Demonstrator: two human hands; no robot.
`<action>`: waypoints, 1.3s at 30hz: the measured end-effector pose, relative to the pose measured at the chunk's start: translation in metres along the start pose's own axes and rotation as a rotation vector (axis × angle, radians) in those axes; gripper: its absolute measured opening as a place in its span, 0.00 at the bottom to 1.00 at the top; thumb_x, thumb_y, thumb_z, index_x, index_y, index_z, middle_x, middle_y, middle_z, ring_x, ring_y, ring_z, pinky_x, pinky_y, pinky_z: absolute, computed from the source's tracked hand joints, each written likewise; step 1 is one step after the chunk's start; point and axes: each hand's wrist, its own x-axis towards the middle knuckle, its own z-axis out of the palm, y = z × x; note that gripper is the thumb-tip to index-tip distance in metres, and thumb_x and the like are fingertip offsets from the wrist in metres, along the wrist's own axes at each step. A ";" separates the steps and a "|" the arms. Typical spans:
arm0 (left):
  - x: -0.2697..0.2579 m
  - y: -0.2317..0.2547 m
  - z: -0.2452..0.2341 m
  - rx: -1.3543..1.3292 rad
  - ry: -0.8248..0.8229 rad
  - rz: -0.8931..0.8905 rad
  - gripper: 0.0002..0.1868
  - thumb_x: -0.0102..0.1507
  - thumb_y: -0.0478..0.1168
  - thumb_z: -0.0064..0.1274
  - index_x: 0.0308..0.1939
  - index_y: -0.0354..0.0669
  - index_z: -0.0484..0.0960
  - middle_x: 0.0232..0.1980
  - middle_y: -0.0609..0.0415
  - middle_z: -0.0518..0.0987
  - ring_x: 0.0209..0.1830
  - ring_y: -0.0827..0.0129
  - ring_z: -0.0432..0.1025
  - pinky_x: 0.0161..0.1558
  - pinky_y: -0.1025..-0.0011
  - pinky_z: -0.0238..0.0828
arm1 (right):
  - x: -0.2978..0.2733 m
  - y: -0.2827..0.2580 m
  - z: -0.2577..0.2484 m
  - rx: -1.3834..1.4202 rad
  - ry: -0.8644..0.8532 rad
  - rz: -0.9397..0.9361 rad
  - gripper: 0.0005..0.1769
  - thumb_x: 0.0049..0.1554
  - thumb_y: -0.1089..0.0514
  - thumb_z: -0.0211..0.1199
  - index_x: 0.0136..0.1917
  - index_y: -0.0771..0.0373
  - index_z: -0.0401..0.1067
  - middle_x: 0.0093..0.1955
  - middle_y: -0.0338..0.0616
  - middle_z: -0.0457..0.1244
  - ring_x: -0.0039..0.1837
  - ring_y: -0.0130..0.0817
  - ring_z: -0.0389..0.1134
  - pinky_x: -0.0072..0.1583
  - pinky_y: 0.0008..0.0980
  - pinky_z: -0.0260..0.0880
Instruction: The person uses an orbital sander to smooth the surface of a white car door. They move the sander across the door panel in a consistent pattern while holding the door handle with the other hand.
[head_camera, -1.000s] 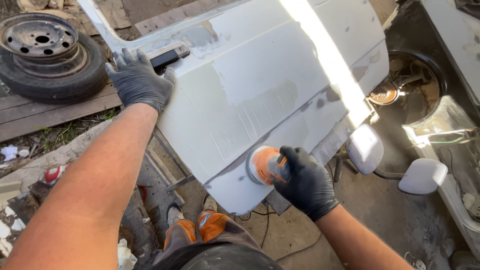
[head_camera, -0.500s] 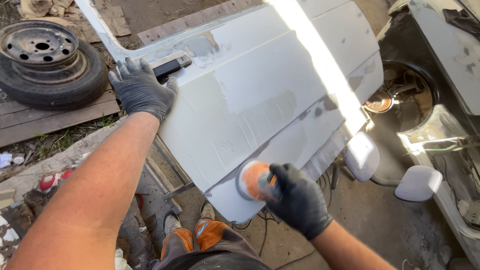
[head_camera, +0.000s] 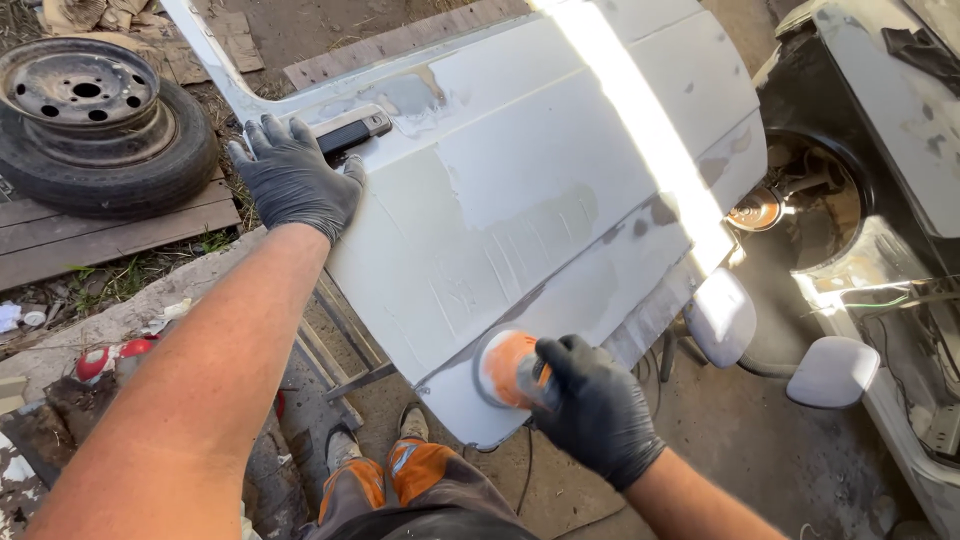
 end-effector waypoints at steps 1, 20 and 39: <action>0.002 0.000 -0.005 -0.002 0.001 0.000 0.55 0.63 0.74 0.37 0.85 0.42 0.62 0.87 0.29 0.56 0.87 0.36 0.47 0.80 0.34 0.31 | 0.006 0.001 -0.004 -0.002 0.002 0.000 0.32 0.42 0.50 0.73 0.60 0.48 0.69 0.49 0.40 0.66 0.41 0.51 0.71 0.38 0.49 0.74; -0.001 0.002 0.002 -0.030 0.026 0.014 0.55 0.64 0.74 0.36 0.85 0.39 0.62 0.87 0.30 0.56 0.86 0.36 0.48 0.79 0.33 0.31 | 0.026 0.029 -0.010 -0.016 -0.046 0.050 0.26 0.44 0.46 0.77 0.52 0.49 0.69 0.46 0.40 0.70 0.40 0.46 0.74 0.38 0.45 0.76; -0.002 0.001 0.005 -0.017 0.062 0.011 0.55 0.64 0.74 0.37 0.84 0.38 0.65 0.86 0.29 0.59 0.86 0.35 0.50 0.79 0.34 0.32 | 0.017 0.002 -0.011 0.089 0.034 -0.108 0.11 0.50 0.56 0.65 0.47 0.53 0.69 0.42 0.43 0.66 0.37 0.46 0.69 0.38 0.46 0.71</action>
